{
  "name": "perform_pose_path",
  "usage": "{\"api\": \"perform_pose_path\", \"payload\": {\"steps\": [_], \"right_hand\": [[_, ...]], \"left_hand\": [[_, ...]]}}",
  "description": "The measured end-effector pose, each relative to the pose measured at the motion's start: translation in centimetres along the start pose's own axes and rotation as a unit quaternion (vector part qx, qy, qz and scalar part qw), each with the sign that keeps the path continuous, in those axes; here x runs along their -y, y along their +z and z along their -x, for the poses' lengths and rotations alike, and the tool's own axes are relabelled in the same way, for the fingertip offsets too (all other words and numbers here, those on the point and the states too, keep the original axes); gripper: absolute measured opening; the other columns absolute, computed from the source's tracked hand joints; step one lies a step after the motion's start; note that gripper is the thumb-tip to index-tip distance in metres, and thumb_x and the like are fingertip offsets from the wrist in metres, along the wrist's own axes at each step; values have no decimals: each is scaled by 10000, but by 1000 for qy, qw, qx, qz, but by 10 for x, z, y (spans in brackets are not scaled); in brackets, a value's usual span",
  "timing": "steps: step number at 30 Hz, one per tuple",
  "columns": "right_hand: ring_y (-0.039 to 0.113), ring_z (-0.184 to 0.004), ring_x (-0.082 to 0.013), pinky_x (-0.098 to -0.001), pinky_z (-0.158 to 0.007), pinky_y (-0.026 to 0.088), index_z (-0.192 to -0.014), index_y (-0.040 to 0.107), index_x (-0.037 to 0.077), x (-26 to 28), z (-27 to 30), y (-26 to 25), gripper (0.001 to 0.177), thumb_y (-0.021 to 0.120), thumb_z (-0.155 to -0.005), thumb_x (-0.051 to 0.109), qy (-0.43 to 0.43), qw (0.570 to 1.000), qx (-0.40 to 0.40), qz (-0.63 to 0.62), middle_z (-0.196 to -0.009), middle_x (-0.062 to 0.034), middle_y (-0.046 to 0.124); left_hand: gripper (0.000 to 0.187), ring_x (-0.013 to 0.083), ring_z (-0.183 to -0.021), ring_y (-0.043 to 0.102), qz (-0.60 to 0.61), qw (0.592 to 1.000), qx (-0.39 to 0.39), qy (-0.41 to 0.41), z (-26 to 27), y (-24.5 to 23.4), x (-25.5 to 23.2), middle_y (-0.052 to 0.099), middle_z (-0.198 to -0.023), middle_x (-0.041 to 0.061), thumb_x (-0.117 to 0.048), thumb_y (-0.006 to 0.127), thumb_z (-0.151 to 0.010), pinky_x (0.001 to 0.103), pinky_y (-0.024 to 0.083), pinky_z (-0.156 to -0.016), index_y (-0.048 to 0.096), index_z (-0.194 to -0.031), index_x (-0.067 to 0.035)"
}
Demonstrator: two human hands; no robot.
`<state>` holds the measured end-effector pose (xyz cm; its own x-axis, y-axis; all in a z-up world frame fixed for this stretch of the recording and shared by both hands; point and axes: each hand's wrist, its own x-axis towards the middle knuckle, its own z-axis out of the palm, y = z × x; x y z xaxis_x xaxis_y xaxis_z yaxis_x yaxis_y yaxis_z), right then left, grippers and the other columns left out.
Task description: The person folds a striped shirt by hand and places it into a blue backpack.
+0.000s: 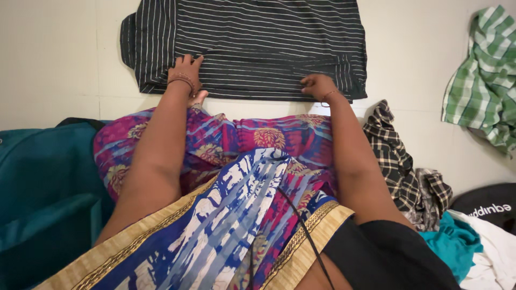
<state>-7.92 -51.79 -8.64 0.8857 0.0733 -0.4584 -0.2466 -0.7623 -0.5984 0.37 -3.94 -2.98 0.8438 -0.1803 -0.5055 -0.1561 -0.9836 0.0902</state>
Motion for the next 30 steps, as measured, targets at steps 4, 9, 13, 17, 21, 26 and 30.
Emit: {"api": "perform_pose_path", "payload": {"steps": [4, 9, 13, 17, 21, 26, 30], "right_hand": [[727, -972, -252, -372, -899, 561, -1159, 768, 142, -27, 12, -23, 359, 836, -814, 214, 56, 995, -72, 41, -1047, -105, 765], [691, -1083, -368, -436, -980, 543, -1126, 785, 131, -17, 23, -27, 402, 869, -752, 254, -40, 964, -153, 213, -1184, -163, 735], [613, -1210, -423, -474, -1037, 504, -1236, 729, 155, 11, 35, -5, 532, 845, -728, 265, -5, 963, -113, 246, -1276, -247, 655], [602, -1178, -438, -474, -1021, 496, -1265, 699, 197, 32, 45, -2, 593, 842, -692, 248, -7, 962, -37, 272, -1290, -261, 615], [664, -1161, -398, -465, -1035, 532, -1171, 762, 141, 45, 53, -13, 414, 778, -773, 253, -39, 944, -24, 327, -1221, -200, 719], [672, -1114, -397, -479, -972, 542, -1148, 765, 143, 74, 80, -21, 332, 737, -831, 238, -25, 947, -47, 318, -1183, -188, 719], [693, -1096, -390, -483, -948, 558, -1118, 775, 126, 114, 77, 5, 267, 704, -890, 245, -83, 922, -6, 379, -1157, -179, 731]], "left_hand": [[927, 334, -1434, 353, 25, 1000, -11, 0, 8, 5, 4, 339, -1582, 70, -363, 818, -807, 545, 440, -1074, 334, -1590, -257], [754, 337, -1448, 385, 44, 999, 9, -16, 34, 1, 7, 384, -1572, 121, -483, 691, -916, 535, 439, -1107, 407, -1571, -239], [682, 359, -1421, 376, 52, 998, -31, -24, 59, 2, 8, 392, -1526, 170, -483, 698, -915, 533, 415, -1093, 482, -1497, -199], [443, 364, -1371, 461, 15, 987, -152, 54, 72, 14, -2, 484, -1475, 180, -280, 656, -923, 533, 458, -1046, 642, -1344, -143], [266, 296, -1338, 545, -72, 966, -178, 170, 102, 27, -28, 607, -1354, 99, -190, 596, -958, 529, 496, -1023, 732, -1185, -156], [280, 340, -1105, 695, -121, 959, -59, 251, 85, 96, -70, 714, -1181, 159, -230, 526, -996, 489, 573, -896, 757, -1108, -117], [313, 362, -1066, 676, -46, 935, -192, 294, 74, 131, -78, 703, -1168, 188, -200, 497, -1010, 502, 578, -818, 698, -1191, -42]]}}
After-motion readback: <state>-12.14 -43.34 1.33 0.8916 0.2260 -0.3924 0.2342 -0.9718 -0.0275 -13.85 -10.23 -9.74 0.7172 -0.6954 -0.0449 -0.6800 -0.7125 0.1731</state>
